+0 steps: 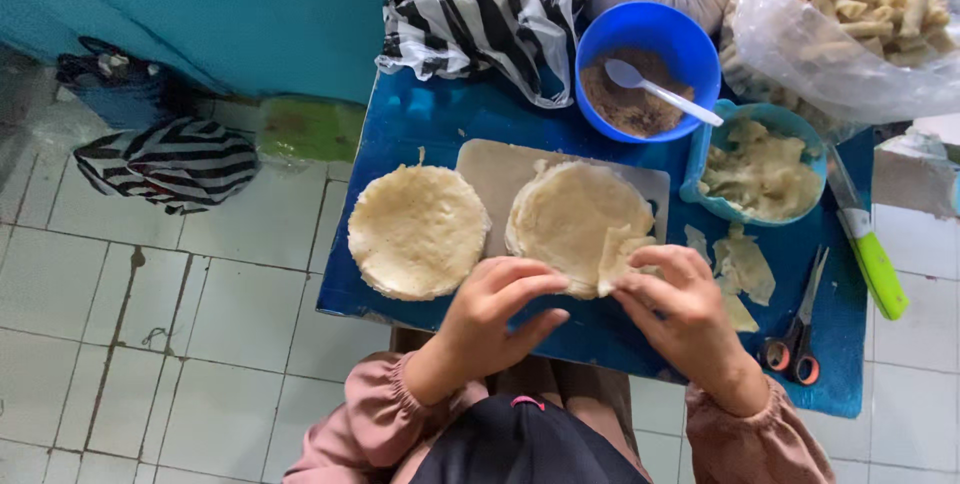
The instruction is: The person sits at a small blue table and stretches thin dough sheets by hand, pulling each piece wider and thinner, then places it onto a growing round stack on a cutting board. They repeat this with piece after piece, occasionally setting torn scraps aside on the table.
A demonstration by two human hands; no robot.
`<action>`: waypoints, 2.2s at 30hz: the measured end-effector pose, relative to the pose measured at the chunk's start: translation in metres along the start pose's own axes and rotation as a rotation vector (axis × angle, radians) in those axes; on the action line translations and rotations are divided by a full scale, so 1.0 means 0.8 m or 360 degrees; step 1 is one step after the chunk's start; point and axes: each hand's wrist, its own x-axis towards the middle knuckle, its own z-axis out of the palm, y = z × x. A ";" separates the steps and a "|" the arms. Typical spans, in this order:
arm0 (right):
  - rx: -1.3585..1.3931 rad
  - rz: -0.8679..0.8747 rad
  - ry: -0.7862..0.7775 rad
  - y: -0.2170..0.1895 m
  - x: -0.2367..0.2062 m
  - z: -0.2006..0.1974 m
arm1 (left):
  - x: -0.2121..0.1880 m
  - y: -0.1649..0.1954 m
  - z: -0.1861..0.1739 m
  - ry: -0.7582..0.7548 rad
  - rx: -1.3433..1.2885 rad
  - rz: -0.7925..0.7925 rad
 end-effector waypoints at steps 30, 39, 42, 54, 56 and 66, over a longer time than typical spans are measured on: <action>0.0751 -0.0019 -0.0674 -0.130 0.220 0.018 | 0.012 0.007 -0.143 0.0478 -0.0653 -0.0718; 0.1295 -0.0069 -0.0496 -0.140 0.227 0.025 | 0.023 0.046 -0.181 0.0511 -0.0508 -0.0628; 0.1467 0.0223 -0.0571 -0.143 0.225 0.017 | 0.021 0.057 -0.189 0.0474 -0.0555 -0.0543; 0.1400 0.0537 -0.1057 -0.046 0.280 0.169 | 0.035 -0.111 -0.168 0.0460 -0.0261 -0.0989; 0.1328 0.0503 -0.0993 -0.034 0.282 0.182 | 0.033 -0.131 -0.163 0.0534 -0.0002 -0.0928; 0.0571 0.0555 -0.0587 -0.044 0.273 0.177 | 0.018 -0.142 -0.150 0.0600 0.0596 -0.0846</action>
